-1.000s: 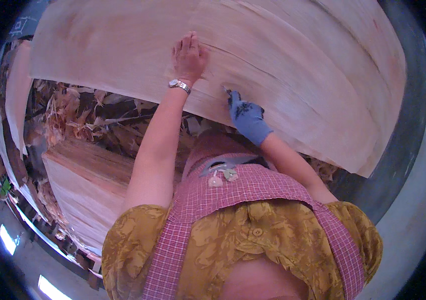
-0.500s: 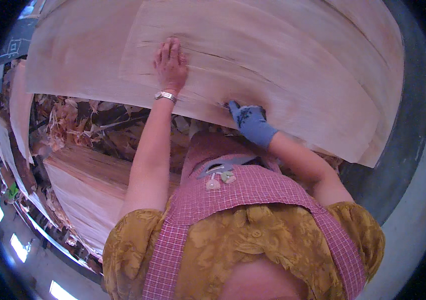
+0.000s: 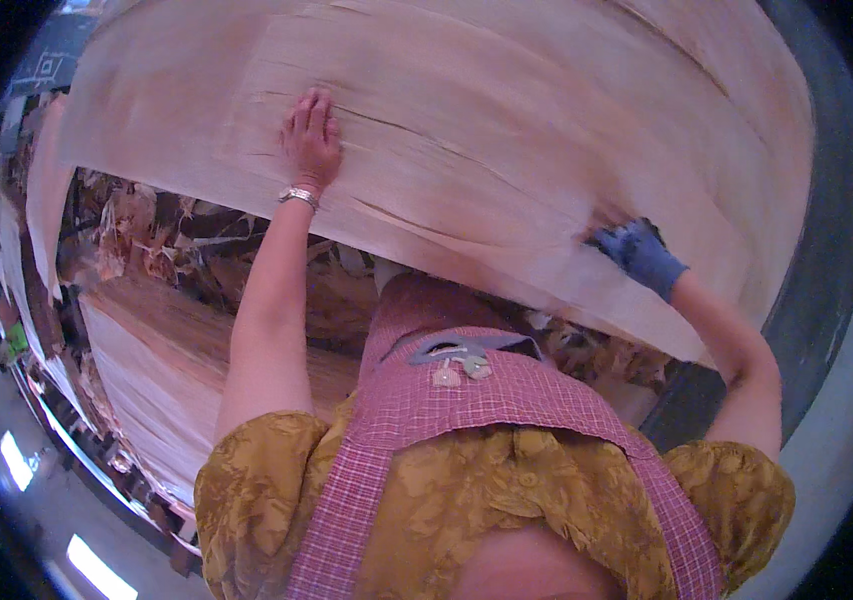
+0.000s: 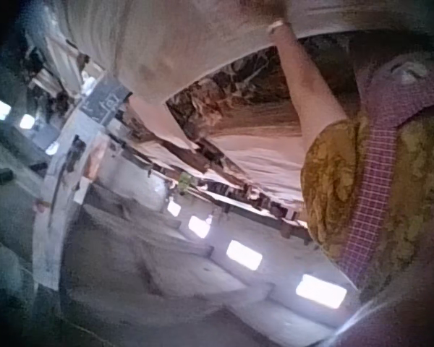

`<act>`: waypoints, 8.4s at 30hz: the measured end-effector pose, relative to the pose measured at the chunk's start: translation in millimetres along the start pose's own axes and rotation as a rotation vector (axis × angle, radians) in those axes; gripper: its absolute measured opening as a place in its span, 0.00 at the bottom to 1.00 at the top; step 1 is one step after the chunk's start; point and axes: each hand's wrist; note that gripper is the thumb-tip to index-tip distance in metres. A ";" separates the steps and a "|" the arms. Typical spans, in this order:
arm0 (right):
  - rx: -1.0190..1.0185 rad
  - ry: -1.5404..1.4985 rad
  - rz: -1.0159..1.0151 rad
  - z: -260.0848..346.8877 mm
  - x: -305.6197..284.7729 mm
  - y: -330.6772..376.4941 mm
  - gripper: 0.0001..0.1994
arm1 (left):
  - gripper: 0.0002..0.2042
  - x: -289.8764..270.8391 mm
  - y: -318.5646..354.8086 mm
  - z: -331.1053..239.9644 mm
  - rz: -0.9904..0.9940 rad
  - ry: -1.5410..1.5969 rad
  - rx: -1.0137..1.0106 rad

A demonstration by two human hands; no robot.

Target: The person peels strips of thin wood veneer from a stack, smooths them by hand on a table, and trims the edges with a utility knife.

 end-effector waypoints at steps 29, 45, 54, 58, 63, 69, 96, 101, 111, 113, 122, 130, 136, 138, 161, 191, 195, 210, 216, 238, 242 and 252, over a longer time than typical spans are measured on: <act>-0.272 -0.007 -0.007 22.4 -155.3 -510.3 0.11 | 0.41 -44.7 -104.0 51.1 0.456 0.089 -0.311; 0.517 0.001 -0.103 -68.2 -17.7 -127.4 0.18 | 0.34 33.5 -87.5 -155.9 0.249 0.324 0.134; 0.825 -0.130 0.014 34.9 65.2 26.9 0.22 | 0.41 33.5 -92.4 -172.7 0.587 0.051 0.221; 1.064 -0.305 0.231 76.0 73.2 62.7 0.23 | 0.42 17.3 -99.4 -188.6 0.672 -0.086 0.207; 0.985 -0.386 -0.363 66.3 123.8 97.0 0.23 | 0.41 17.4 -105.3 -193.9 0.614 -0.123 0.245; 1.157 -0.280 -0.404 21.8 105.7 137.1 0.24 | 0.40 19.0 -103.0 -186.9 0.671 -0.146 0.211; 0.936 -0.053 -0.976 -30.3 -272.3 -23.9 0.14 | 0.26 -31.0 -126.0 -34.3 0.298 0.418 -0.116; 0.866 -0.239 -0.997 -30.4 -298.8 -66.8 0.15 | 0.36 -2.6 -100.8 99.9 -0.050 -0.010 -0.304; 1.007 -0.183 -0.845 -7.5 -305.6 -96.3 0.14 | 0.40 -47.7 -147.3 105.9 0.586 0.055 -0.753; 0.979 -0.218 -0.854 -11.3 -305.1 -94.1 0.14 | 0.36 -48.8 -158.6 116.3 0.704 0.078 -0.646; 0.823 -0.354 -0.971 -65.6 -261.5 -83.8 0.15 | 0.24 -31.2 -160.2 212.2 0.558 0.694 -0.666; 0.874 -0.226 -0.875 -71.3 -290.8 -148.3 0.15 | 0.20 -140.0 -218.6 324.1 0.363 0.745 -0.692; 0.808 0.019 -0.822 -62.7 -348.1 -283.6 0.12 | 0.12 -191.6 -281.7 493.8 0.039 0.972 -0.882; 0.760 0.083 -0.891 -52.6 -360.6 -351.9 0.12 | 0.09 -200.4 -300.0 552.5 -0.199 1.241 -0.997; 0.480 -0.194 -0.986 192.3 -385.6 -790.6 0.11 | 0.15 -428.2 -335.7 723.0 -0.551 0.904 -0.299; -0.065 -1.144 -1.526 529.1 -665.6 -1061.2 0.08 | 0.29 -273.9 -191.0 873.0 1.346 1.704 -0.265; -0.035 -1.156 -1.421 550.5 -600.4 -1031.2 0.08 | 0.28 -227.5 -218.5 960.6 0.868 1.399 -0.505; 0.268 -1.290 -1.746 526.7 -429.5 -850.5 0.15 | 0.22 -420.3 -261.3 545.9 0.719 2.031 0.038; 0.450 -1.483 -1.767 501.5 -343.3 -700.5 0.25 | 0.18 -351.5 -222.1 423.1 1.396 1.170 0.257; 1.186 -2.018 -1.439 366.0 -56.3 -554.8 0.11 | 0.13 -2.5 -185.8 178.1 0.610 0.321 0.674; 1.206 -2.020 -1.392 368.8 -58.1 -550.3 0.09 | 0.19 -21.0 -140.7 222.1 0.530 0.545 1.093; 1.273 -1.346 -1.483 287.6 -58.3 -418.6 0.08 | 0.24 -74.7 -145.4 178.3 0.829 0.186 1.022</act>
Point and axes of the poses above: each hand's wrist, its own y-axis away from the middle knuckle, its own x-axis out of the palm, z = x × y, and after that the axes turned 3 degrees about z, right-handed
